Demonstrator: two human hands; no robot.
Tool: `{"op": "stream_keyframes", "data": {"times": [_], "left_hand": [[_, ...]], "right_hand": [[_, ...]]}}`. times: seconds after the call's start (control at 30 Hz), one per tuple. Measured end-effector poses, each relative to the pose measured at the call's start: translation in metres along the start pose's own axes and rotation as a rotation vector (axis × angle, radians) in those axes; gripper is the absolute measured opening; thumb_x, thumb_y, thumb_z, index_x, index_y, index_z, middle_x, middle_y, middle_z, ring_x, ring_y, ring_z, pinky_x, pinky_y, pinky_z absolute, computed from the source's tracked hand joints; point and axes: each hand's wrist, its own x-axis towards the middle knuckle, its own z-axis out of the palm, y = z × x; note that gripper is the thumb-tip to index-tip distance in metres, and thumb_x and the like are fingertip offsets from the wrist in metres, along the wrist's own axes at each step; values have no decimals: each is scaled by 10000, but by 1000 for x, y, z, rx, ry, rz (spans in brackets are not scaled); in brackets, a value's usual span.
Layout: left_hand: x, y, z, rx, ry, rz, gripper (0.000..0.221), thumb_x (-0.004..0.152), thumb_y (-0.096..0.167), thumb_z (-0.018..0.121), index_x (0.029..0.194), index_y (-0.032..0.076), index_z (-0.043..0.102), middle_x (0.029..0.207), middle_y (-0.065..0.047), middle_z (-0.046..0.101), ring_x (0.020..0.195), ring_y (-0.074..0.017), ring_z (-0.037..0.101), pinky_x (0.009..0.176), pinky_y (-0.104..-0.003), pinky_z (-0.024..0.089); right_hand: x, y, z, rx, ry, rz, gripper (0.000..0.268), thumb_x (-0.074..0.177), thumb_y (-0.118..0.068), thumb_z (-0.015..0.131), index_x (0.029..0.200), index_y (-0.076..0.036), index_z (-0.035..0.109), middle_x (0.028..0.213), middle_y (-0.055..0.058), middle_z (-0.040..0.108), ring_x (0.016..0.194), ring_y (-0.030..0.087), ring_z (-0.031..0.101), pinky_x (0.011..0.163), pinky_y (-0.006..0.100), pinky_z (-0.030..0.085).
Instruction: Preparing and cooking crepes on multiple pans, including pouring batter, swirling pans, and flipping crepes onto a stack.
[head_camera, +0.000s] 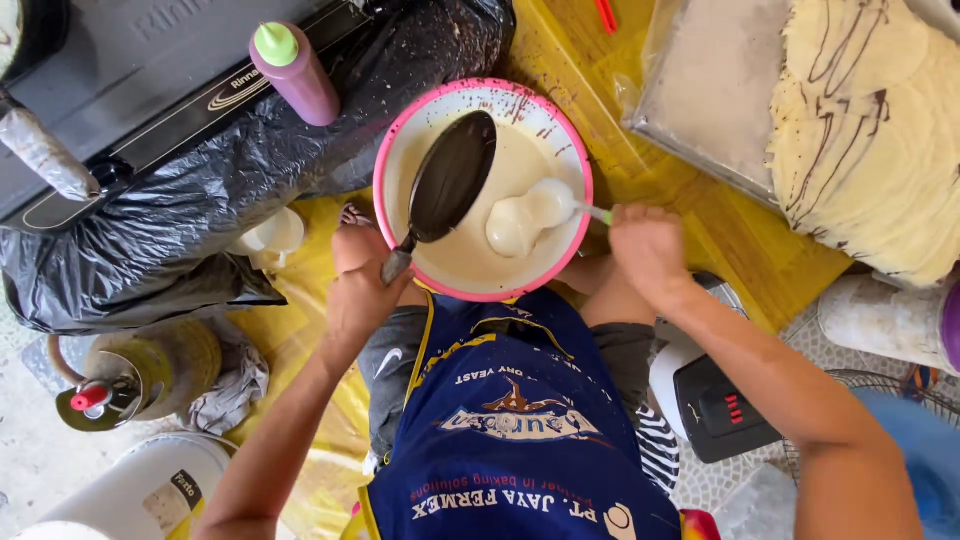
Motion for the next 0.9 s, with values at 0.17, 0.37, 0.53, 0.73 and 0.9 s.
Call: {"op": "stream_keyframes", "data": {"times": [0.17,0.37,0.53,0.73,0.9], "left_hand": [[36,-2,15,351,431,298,558,757,733,692,703,184,608,589,-58,635,557,-333,713,556,-465,586],[60,26,-11,-729,-439,-237,467,848,425,793,763,-17,669,581,-207,662,417,-256,655,369,-328,559],[51,49,-30,-848,-444,-289,473,846,462,804,834,1,698,581,-184,666,400,-225,653,368,-318,536],[51,40,-40,-929,-348,-320,441,865,431,799,800,11,683,556,-177,654,383,-229,650,361,-317,528],[38,34,-2,-1245,-406,-314,495,930,487,731,822,14,635,549,-104,593,368,-171,593,325,-274,481]], "right_hand": [[-20,-173,3,-1574,-4,142,305,835,-282,634,1094,-194,770,844,90,693,773,362,722,670,455,538],[-32,-187,26,-1427,89,148,474,827,-361,691,1300,-340,719,972,84,739,899,377,747,780,507,577],[-29,-174,61,-1515,304,-240,486,789,-278,728,1273,-331,731,892,12,654,802,262,705,711,385,580],[-10,-182,66,-1636,534,-580,498,763,-245,750,1250,-346,765,845,-42,595,731,160,653,659,271,560],[3,-194,69,-1643,614,-613,520,744,-272,773,1258,-351,773,837,-43,595,712,159,638,615,285,545]]}}
